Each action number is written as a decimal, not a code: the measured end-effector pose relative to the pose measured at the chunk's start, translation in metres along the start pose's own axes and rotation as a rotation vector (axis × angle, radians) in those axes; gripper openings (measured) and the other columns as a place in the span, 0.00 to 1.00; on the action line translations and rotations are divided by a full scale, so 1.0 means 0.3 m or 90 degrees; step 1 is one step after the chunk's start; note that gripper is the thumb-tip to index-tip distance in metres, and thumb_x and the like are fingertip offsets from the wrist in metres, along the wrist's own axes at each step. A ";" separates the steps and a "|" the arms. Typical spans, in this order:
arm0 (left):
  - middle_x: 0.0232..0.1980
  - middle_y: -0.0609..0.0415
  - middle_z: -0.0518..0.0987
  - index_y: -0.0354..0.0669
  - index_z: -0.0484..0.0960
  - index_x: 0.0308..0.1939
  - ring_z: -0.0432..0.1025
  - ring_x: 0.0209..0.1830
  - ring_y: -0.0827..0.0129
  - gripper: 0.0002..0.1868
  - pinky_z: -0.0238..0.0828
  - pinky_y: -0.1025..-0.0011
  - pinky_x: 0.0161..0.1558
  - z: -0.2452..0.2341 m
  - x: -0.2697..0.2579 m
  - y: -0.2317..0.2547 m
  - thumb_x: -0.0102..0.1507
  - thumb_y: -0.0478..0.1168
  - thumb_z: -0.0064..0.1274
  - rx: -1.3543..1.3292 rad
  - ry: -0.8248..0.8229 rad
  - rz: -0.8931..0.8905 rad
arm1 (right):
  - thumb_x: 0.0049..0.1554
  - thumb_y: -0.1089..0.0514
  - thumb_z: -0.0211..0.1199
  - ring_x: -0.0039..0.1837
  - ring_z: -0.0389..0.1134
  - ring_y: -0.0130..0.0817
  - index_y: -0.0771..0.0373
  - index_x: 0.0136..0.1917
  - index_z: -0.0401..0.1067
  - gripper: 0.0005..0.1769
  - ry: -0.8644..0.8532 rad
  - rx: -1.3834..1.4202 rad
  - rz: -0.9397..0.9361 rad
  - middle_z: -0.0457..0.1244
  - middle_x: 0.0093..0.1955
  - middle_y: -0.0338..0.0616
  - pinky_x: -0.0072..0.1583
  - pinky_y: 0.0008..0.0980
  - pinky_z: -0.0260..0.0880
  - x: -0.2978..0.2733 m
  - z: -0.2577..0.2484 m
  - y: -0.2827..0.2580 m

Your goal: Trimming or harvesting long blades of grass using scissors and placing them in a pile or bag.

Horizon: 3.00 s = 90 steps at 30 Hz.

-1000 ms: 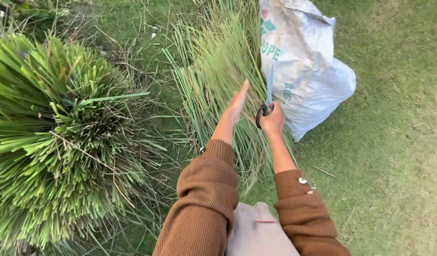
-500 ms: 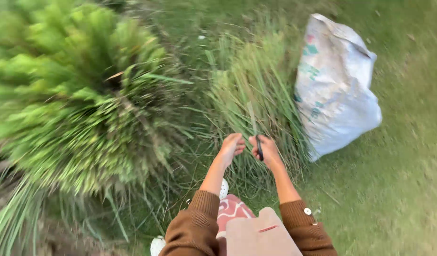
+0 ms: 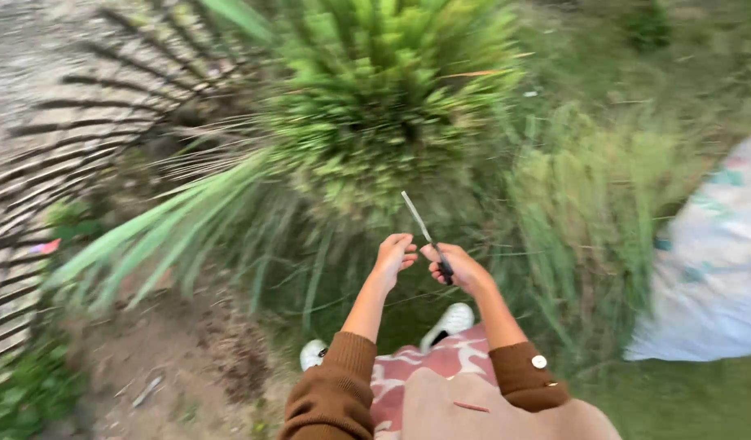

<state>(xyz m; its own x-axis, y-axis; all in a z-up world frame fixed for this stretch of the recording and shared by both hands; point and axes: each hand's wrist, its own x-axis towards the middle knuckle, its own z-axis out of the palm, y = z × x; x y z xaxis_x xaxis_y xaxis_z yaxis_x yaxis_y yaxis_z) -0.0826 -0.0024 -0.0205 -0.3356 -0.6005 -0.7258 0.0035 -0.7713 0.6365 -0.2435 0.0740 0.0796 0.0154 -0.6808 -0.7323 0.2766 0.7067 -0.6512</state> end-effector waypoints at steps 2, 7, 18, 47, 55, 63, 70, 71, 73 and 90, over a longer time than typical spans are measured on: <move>0.47 0.51 0.82 0.47 0.78 0.57 0.77 0.35 0.70 0.16 0.74 0.73 0.36 -0.292 -0.080 0.057 0.68 0.47 0.51 0.012 0.001 0.013 | 0.58 0.41 0.65 0.32 0.64 0.24 0.60 0.51 0.72 0.20 -0.009 0.002 0.008 0.63 0.32 0.36 0.33 0.25 0.62 0.052 0.263 0.025; 0.46 0.52 0.81 0.47 0.78 0.55 0.76 0.34 0.71 0.16 0.73 0.73 0.35 -0.921 -0.237 0.175 0.67 0.48 0.52 0.052 0.019 0.029 | 0.58 0.40 0.63 0.31 0.63 0.27 0.59 0.59 0.73 0.25 -0.032 0.025 0.043 0.63 0.32 0.38 0.33 0.26 0.61 0.130 0.839 0.065; 0.46 0.51 0.81 0.41 0.78 0.55 0.75 0.31 0.74 0.15 0.73 0.76 0.33 -1.539 -0.271 0.341 0.67 0.43 0.54 0.003 0.079 0.109 | 0.59 0.39 0.63 0.34 0.64 0.24 0.60 0.60 0.72 0.27 -0.018 0.006 0.055 0.63 0.33 0.33 0.35 0.26 0.65 0.387 1.405 0.089; 0.81 0.35 0.49 0.27 0.49 0.77 0.44 0.82 0.47 0.42 0.40 0.58 0.78 -1.660 1.173 1.028 0.63 0.39 0.51 1.322 0.284 0.445 | 0.54 0.40 0.69 0.32 0.61 0.23 0.57 0.45 0.69 0.21 0.072 0.028 0.220 0.59 0.31 0.32 0.33 0.25 0.62 1.682 1.350 -0.224; 0.81 0.34 0.47 0.31 0.43 0.79 0.41 0.82 0.45 0.48 0.28 0.49 0.78 -1.747 1.475 1.080 0.64 0.49 0.51 1.448 0.229 0.110 | 0.53 0.40 0.69 0.32 0.60 0.21 0.57 0.46 0.71 0.21 0.062 0.058 0.197 0.58 0.32 0.30 0.33 0.23 0.62 1.867 1.358 -0.226; 0.61 0.35 0.78 0.35 0.77 0.59 0.75 0.61 0.44 0.20 0.74 0.53 0.59 -1.992 1.687 1.017 0.64 0.38 0.53 1.000 -0.026 -0.044 | 0.51 0.36 0.71 0.29 0.59 0.27 0.58 0.34 0.63 0.27 0.081 0.054 0.267 0.57 0.29 0.35 0.31 0.29 0.61 2.107 1.466 -0.288; 0.58 0.31 0.79 0.33 0.69 0.64 0.76 0.58 0.42 0.25 0.75 0.53 0.57 -2.040 1.680 1.037 0.62 0.33 0.52 1.044 -0.093 0.056 | 0.47 0.27 0.70 0.25 0.56 0.29 0.59 0.32 0.62 0.36 0.146 0.008 0.260 0.54 0.26 0.36 0.27 0.30 0.56 2.339 1.501 -0.337; 0.57 0.30 0.78 0.34 0.68 0.64 0.76 0.56 0.43 0.27 0.75 0.54 0.55 -2.041 1.680 1.035 0.61 0.31 0.52 1.042 -0.086 0.069 | 0.47 0.25 0.68 0.24 0.56 0.28 0.59 0.34 0.65 0.35 0.149 0.021 0.274 0.54 0.26 0.35 0.27 0.30 0.56 2.355 1.510 -0.368; 0.57 0.30 0.78 0.35 0.67 0.64 0.77 0.55 0.43 0.28 0.76 0.55 0.54 -2.039 1.664 1.065 0.59 0.30 0.53 1.042 -0.085 0.082 | 0.46 0.24 0.67 0.24 0.55 0.27 0.59 0.35 0.67 0.35 0.154 0.038 0.289 0.54 0.26 0.34 0.27 0.30 0.56 2.380 1.537 -0.407; 0.50 0.41 0.84 0.42 0.83 0.49 0.80 0.51 0.54 0.12 0.76 0.60 0.53 -2.099 1.778 1.084 0.66 0.37 0.48 1.113 -0.058 0.072 | 0.52 0.32 0.67 0.23 0.56 0.24 0.72 0.47 0.72 0.36 0.133 0.008 0.235 0.57 0.24 0.35 0.25 0.26 0.56 2.483 1.542 -0.384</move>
<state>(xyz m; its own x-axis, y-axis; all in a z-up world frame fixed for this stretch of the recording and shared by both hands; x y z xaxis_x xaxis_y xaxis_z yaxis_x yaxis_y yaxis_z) 0.3327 -0.7064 -0.3649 -0.4531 -0.5701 -0.6853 -0.8777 0.4197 0.2311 0.1806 -0.6037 -0.2987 -0.0788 -0.3284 -0.9412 0.3001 0.8926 -0.3366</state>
